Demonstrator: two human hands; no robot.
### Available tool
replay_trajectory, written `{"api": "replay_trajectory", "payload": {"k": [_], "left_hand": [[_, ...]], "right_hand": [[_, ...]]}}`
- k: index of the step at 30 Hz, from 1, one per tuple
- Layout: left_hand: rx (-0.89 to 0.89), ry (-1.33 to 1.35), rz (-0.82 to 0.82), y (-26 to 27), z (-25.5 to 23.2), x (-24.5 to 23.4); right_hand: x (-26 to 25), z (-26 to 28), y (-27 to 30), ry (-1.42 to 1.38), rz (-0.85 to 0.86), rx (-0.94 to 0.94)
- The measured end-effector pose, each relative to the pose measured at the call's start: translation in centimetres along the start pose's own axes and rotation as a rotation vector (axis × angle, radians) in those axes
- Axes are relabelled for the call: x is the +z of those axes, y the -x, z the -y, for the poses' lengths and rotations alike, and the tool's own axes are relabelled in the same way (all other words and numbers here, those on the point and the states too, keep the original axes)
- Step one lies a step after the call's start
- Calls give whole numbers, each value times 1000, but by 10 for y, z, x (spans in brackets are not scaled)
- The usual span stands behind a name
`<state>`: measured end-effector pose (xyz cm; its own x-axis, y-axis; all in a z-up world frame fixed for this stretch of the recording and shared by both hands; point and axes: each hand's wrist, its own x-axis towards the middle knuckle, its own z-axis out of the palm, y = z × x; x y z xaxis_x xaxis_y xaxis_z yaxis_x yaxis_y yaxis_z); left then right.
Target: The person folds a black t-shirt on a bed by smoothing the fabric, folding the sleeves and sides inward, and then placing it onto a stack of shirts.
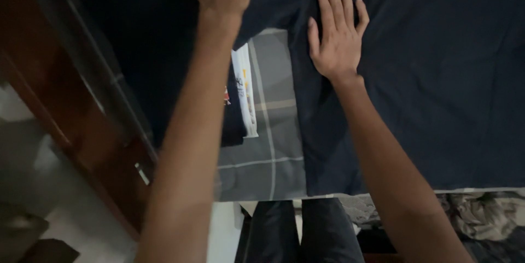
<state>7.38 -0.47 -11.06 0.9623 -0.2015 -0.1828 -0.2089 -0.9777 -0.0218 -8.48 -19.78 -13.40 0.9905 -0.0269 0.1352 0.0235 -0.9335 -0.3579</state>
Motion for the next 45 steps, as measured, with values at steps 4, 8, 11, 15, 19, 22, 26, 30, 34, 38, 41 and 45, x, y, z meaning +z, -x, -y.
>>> {"api": "replay_trajectory", "payload": {"k": [4,8,11,15,19,22,26,30,34,38,41,45], "left_hand": [[433,201,-100,23,-14,-28],[699,212,-331,66,-44,-26],[492,221,11,81,-43,-16],[265,161,-104,86,-32,-4],[172,77,-59,99,-42,-38],[353,185,-190,128,-52,-48],[556,278,-113,175,-73,-9],[581,331,-82,207,-92,13],[375,333,-145,226,-109,19],[286,343,-139,232,-117,12],[268,288,-166,231,-110,14],[113,693,-375,241,-110,23]], "right_hand": [[-12,1,-2,-1,63,30],[-26,7,6,21,109,13],[-41,14,28,42,196,-3],[-50,21,74,78,283,-51],[-73,36,129,171,469,-442],[-68,14,167,-49,469,-830],[-63,-27,162,-239,360,-1030],[-73,-56,123,-89,190,-568],[-71,-44,111,-6,96,-110],[-68,-1,120,75,34,-53],[-72,5,140,-131,199,-87],[-84,-26,165,-455,438,-246]]}}
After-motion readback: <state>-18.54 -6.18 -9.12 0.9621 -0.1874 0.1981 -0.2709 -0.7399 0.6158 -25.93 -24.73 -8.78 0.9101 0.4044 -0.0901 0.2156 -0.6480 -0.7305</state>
